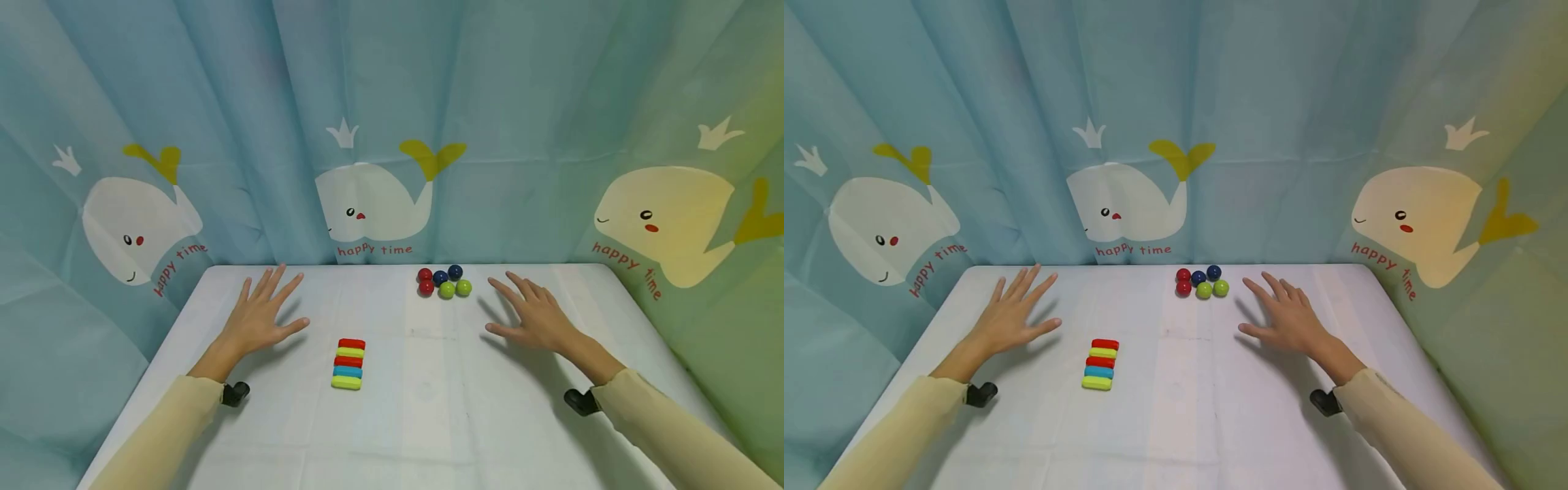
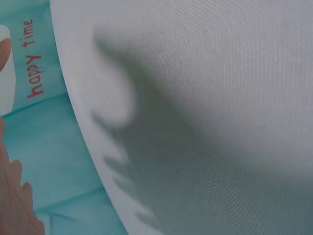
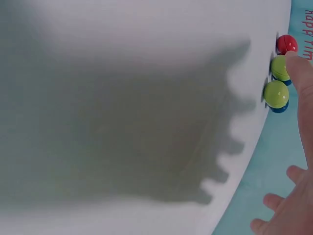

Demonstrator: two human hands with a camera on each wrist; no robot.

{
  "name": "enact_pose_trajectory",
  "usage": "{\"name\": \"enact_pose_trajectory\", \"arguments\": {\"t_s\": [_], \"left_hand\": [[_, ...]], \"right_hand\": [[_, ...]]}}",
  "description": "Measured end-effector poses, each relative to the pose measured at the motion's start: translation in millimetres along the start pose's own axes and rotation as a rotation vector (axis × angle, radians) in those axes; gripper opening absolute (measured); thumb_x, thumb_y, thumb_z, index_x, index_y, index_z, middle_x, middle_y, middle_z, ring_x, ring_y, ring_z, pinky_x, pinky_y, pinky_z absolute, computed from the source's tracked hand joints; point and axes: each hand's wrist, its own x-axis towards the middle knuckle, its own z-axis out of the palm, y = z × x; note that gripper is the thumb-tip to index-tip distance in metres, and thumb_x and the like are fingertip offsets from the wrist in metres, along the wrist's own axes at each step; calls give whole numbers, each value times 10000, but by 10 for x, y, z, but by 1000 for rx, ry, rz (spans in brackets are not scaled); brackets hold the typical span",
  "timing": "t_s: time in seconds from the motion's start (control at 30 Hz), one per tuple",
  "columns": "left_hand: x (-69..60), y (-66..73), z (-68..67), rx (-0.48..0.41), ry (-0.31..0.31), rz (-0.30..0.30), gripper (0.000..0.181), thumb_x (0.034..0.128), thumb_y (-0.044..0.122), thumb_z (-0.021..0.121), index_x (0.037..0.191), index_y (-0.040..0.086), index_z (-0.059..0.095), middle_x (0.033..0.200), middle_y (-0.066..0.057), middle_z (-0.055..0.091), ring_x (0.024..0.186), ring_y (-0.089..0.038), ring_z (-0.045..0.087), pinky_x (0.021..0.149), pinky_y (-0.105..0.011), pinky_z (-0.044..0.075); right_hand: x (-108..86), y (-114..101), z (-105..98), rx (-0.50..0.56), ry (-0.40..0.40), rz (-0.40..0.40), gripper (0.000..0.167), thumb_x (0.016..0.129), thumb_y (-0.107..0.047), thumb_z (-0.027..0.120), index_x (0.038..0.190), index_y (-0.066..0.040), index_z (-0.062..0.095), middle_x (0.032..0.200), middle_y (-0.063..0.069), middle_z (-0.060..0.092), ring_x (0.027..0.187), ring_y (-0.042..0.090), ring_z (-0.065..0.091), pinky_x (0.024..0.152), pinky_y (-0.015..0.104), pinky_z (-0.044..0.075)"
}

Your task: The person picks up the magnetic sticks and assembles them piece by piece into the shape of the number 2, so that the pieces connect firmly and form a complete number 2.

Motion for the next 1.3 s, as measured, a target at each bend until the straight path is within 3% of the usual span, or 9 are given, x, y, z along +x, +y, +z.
{"name": "enact_pose_trajectory", "arguments": {"t_s": [0.33,0.43,0.53,0.67,0.9,1.1,1.3], "left_hand": [[45,23,60,-40,14,46,919,883,651,662,1636,277,289,1689,-179,195,1522,-457,198,1162,-725,93],[57,40,76,-75,33,70,901,886,612,685,1628,264,313,1673,-191,231,1498,-460,255,1147,-734,141],[76,80,89,-130,54,102,875,886,567,709,1613,238,352,1656,-202,266,1468,-456,312,1132,-734,184],[94,146,117,-188,70,131,826,890,510,725,1589,215,402,1629,-212,317,1428,-460,364,1124,-711,228],[89,232,171,-236,62,138,777,880,479,744,1553,207,466,1582,-213,400,1400,-447,407,1117,-694,262],[108,289,173,-238,54,153,755,890,490,731,1547,221,474,1560,-211,433,1392,-440,422,1103,-705,278],[122,319,169,-238,40,141,749,891,492,726,1546,225,480,1560,-203,437,1393,-437,422,1103,-707,279]], "right_hand": [[299,-30,122,175,-33,2,818,919,-434,761,1587,-178,364,1557,305,350,1343,598,391,997,787,323],[401,-24,165,269,-20,-14,749,948,-355,751,1576,-150,398,1526,294,413,1358,545,404,1032,750,323],[493,-7,210,336,-5,-34,691,961,-256,748,1552,-95,429,1480,278,481,1265,490,521,1021,671,405],[589,5,252,390,-5,-42,627,952,-118,744,1508,-28,469,1454,273,517,1115,449,615,920,589,515],[720,4,306,439,-43,-26,557,928,47,693,1457,9,524,1417,278,556,1078,437,630,883,555,532],[771,25,336,437,-55,-35,496,897,130,641,1377,12,604,1360,266,604,1160,430,600,896,545,538],[796,22,349,424,-68,19,439,912,98,647,1340,2,642,1245,246,657,1021,372,624,874,510,537]]}}
